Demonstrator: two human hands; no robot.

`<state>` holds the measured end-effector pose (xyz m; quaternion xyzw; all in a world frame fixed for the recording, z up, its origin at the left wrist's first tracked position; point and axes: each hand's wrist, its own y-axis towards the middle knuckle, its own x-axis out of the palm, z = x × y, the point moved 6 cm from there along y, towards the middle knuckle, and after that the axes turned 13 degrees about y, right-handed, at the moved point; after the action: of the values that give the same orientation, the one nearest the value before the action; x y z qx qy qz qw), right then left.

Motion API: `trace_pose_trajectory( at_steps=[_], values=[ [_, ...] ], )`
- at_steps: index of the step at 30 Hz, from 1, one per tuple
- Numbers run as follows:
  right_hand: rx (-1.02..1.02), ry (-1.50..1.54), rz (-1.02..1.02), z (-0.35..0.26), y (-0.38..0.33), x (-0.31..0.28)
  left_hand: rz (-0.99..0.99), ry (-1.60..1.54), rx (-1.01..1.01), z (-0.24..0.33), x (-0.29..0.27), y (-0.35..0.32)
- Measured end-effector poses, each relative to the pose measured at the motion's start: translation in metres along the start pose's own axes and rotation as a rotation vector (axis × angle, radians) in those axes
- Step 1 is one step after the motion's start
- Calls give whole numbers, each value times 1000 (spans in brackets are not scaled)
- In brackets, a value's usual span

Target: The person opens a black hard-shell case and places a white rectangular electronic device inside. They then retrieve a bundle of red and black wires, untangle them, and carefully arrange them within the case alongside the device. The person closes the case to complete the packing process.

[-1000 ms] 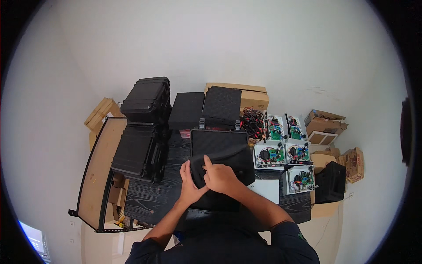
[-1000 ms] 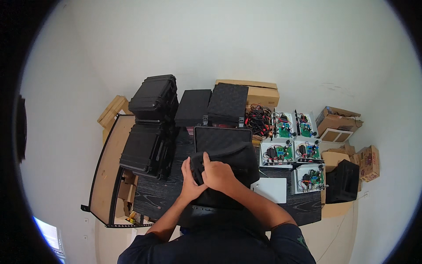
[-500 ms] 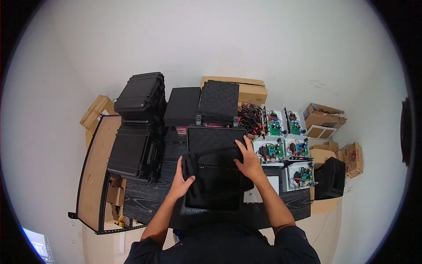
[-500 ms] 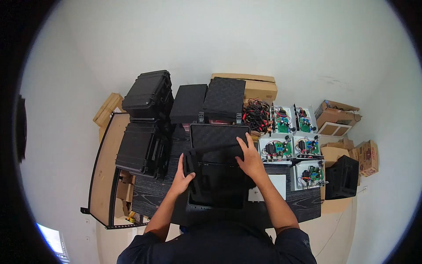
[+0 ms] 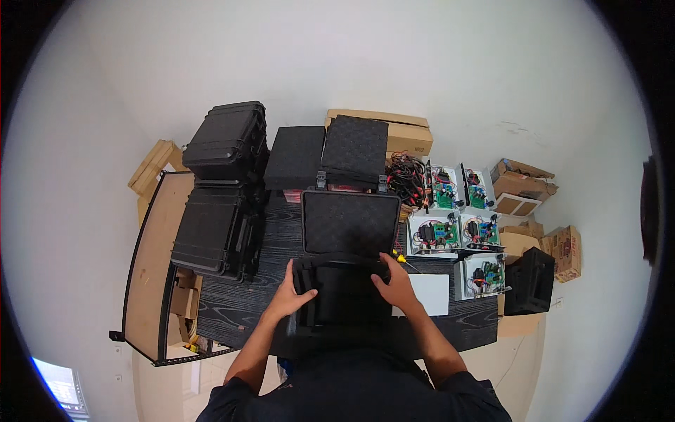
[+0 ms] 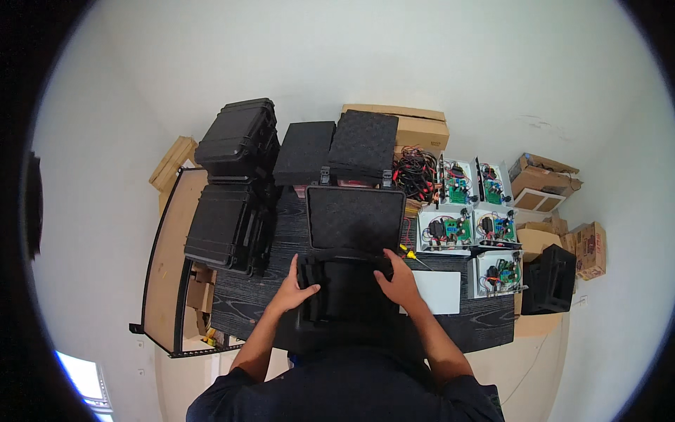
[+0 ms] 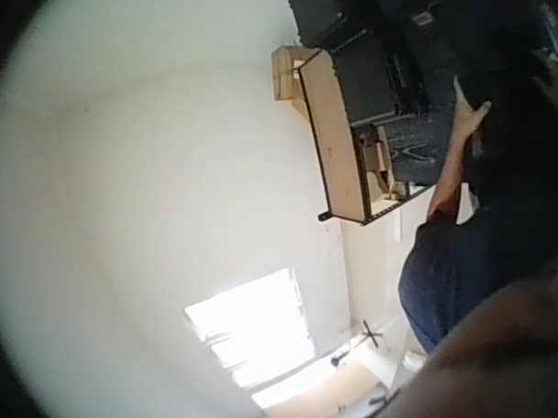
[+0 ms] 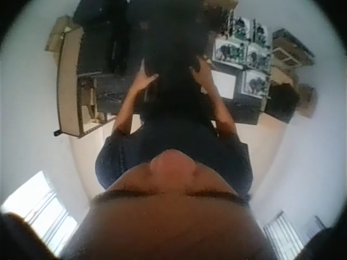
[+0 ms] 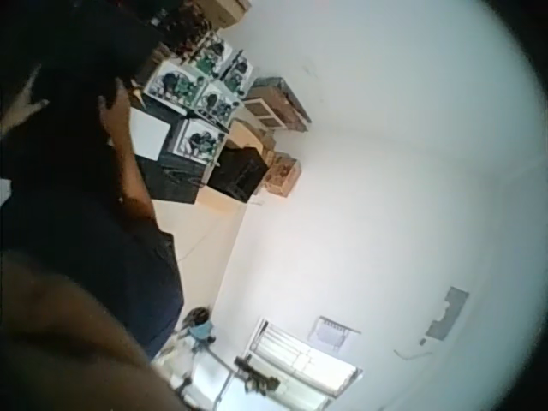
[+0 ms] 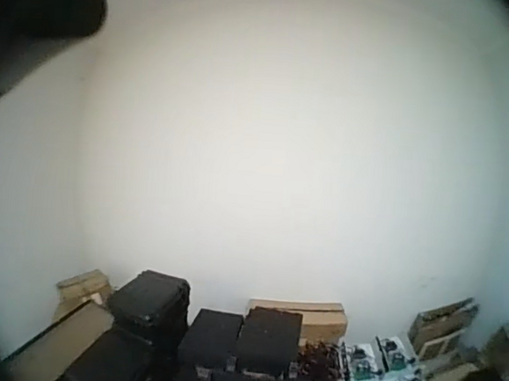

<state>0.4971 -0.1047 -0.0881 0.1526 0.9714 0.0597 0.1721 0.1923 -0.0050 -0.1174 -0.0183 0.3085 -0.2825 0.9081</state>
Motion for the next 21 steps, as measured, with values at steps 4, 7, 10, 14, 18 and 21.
trace_pose_trajectory(
  at_steps=[4, 7, 10, 14, 18, 21],
  values=[
    [-343, -249, 63, -47, 1, 7, 52, 53, -137, -21, 4, 2],
    [-464, -200, -199, -68, -4, 49, 141, 123, -67, -39, 9, 7],
    [-565, -295, -346, -79, -6, 91, 155, 223, -68, -27, 7, 14],
    [-587, -250, -413, -115, 2, 98, 121, 281, -155, 12, -8, 6],
    [-499, -58, 234, -113, 42, 16, 228, 237, -104, 25, -29, -13],
    [-30, 87, 366, -31, 59, -28, 454, 171, 119, 19, -52, -24]
  ],
)
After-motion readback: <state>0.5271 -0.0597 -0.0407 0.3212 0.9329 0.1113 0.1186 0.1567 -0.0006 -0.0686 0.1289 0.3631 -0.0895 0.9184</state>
